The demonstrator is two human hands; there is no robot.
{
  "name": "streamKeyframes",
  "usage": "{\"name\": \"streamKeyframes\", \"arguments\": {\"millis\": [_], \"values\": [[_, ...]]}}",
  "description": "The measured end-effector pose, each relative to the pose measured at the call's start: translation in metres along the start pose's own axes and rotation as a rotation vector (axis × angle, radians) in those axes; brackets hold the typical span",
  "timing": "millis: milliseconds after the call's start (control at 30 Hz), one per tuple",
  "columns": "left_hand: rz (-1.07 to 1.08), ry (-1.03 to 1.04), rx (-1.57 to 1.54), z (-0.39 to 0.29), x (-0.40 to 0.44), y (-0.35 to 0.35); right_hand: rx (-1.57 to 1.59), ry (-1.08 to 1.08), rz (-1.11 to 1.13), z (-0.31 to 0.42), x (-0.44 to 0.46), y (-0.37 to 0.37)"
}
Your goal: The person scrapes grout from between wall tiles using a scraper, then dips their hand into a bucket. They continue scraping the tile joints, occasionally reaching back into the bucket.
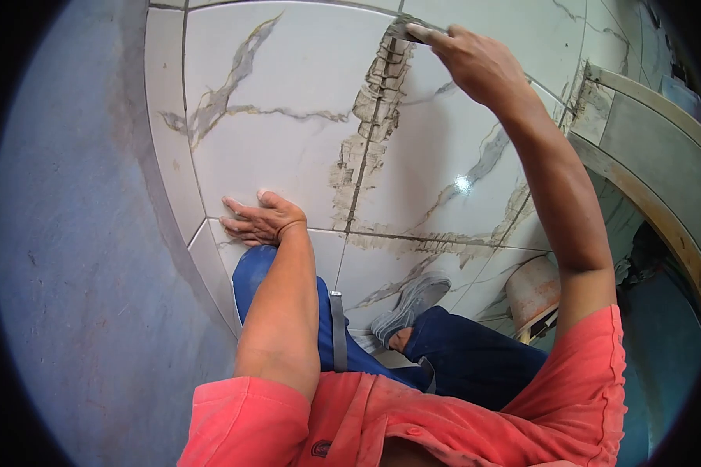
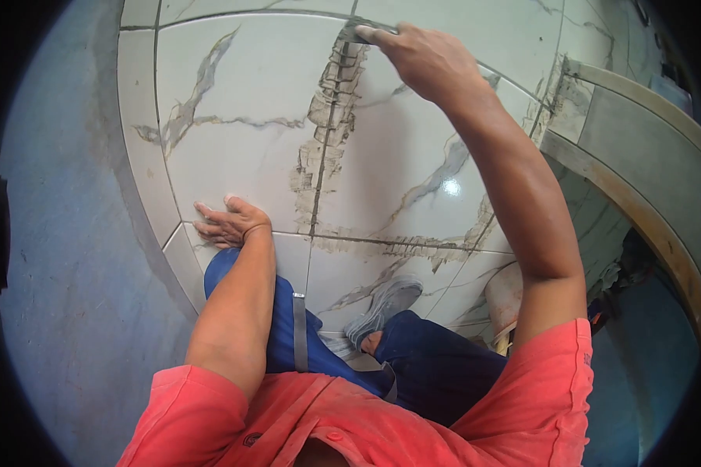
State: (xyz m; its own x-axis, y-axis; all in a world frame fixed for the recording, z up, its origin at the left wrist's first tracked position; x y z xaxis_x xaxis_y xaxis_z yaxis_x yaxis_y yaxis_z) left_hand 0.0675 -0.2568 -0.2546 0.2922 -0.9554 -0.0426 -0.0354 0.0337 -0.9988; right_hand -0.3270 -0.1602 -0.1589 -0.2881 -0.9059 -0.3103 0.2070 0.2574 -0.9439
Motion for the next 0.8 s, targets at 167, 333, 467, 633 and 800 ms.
{"name": "streamKeyframes", "arguments": {"millis": [167,333,467,633,800], "values": [[-0.055,-0.002,0.04,0.0,0.001,0.0,0.003,-0.007,0.01,-0.008,0.003,0.019],[-0.046,0.002,0.073,-0.002,0.001,0.001,0.018,0.085,0.052,-0.013,-0.013,0.002],[-0.069,0.006,0.045,-0.002,-0.003,0.001,-0.04,0.021,0.004,-0.01,0.004,0.011],[-0.042,0.017,0.049,-0.005,-0.001,-0.009,0.076,0.077,0.022,-0.009,-0.008,0.015],[-0.042,0.023,0.035,-0.009,-0.002,-0.007,0.074,0.156,0.006,0.009,-0.028,0.002]]}}
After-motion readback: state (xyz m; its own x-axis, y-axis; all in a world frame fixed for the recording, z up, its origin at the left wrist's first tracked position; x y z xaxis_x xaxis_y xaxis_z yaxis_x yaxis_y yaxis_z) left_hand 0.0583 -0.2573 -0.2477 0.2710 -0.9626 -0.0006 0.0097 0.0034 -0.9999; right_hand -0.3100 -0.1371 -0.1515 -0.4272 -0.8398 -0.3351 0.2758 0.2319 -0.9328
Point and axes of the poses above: each hand's wrist, its own x-axis towards the middle knuckle, its own y-axis out of the palm, z = x × y, the point moved 3 cm from there along x, towards the middle knuckle, and after that the axes turned 10 degrees about -y, right-handed, at the moved point
